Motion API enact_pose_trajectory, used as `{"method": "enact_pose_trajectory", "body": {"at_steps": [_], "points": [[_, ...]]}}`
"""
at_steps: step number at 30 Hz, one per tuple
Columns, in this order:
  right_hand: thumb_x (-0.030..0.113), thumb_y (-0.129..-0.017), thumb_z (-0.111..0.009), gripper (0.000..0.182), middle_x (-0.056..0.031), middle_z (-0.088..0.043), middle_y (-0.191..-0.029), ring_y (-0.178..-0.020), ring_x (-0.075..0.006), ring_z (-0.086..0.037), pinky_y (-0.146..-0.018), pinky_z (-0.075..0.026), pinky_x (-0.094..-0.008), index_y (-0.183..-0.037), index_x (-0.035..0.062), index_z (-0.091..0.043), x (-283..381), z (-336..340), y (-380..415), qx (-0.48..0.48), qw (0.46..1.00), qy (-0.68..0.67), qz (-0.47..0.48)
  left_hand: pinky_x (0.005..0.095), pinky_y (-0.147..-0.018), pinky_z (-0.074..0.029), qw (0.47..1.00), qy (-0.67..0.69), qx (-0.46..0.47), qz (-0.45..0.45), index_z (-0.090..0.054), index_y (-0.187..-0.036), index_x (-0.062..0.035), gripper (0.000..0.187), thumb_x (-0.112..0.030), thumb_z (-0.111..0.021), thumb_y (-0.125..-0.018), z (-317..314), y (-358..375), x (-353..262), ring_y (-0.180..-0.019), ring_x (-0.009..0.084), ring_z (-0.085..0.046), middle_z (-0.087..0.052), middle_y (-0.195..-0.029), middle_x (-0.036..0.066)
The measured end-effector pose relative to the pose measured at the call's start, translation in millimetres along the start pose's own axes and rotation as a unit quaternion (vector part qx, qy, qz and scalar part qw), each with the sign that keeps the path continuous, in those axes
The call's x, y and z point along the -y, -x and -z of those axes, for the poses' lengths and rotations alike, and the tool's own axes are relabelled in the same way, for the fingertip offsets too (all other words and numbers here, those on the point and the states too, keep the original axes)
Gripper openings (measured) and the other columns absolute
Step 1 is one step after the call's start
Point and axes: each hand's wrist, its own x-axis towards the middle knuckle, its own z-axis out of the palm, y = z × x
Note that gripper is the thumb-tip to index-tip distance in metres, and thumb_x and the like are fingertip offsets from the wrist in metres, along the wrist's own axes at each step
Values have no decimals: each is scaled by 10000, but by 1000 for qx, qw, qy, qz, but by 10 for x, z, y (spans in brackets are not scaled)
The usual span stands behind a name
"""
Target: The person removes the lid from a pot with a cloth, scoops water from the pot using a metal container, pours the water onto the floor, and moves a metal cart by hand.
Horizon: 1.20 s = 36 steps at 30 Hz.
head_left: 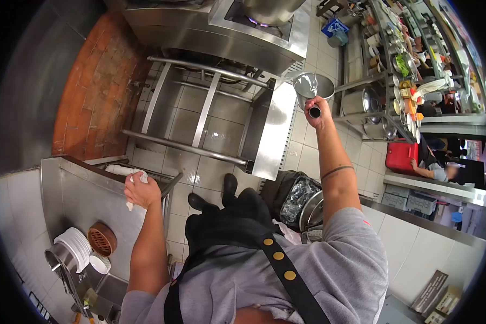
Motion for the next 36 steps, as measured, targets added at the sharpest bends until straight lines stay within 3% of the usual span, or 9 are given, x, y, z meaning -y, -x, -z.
{"method": "enact_pose_trajectory", "body": {"at_steps": [14,36], "points": [[-13,-740,-514,114,-52,-500,-593,-494,-159,-499,-474,-502,-248,-677,63,-457,86,-16,-144,-7,999,33,-6,435,-977,-337,1000,7,-6,-20,-681,-989,-265,288,-242,-732,-707,-52,-15,45,-1171,255,-462,-531,-1281,-49],[-45,-765,-482,112,-53,-494,-590,-457,-138,-488,-432,-499,-240,-715,49,-449,137,-53,19,-13,998,60,21,422,-972,-340,1000,0,-3,-14,-684,-992,-277,284,-251,-717,-711,-59,-16,35,-1174,244,-465,-535,-1276,-69]]}}
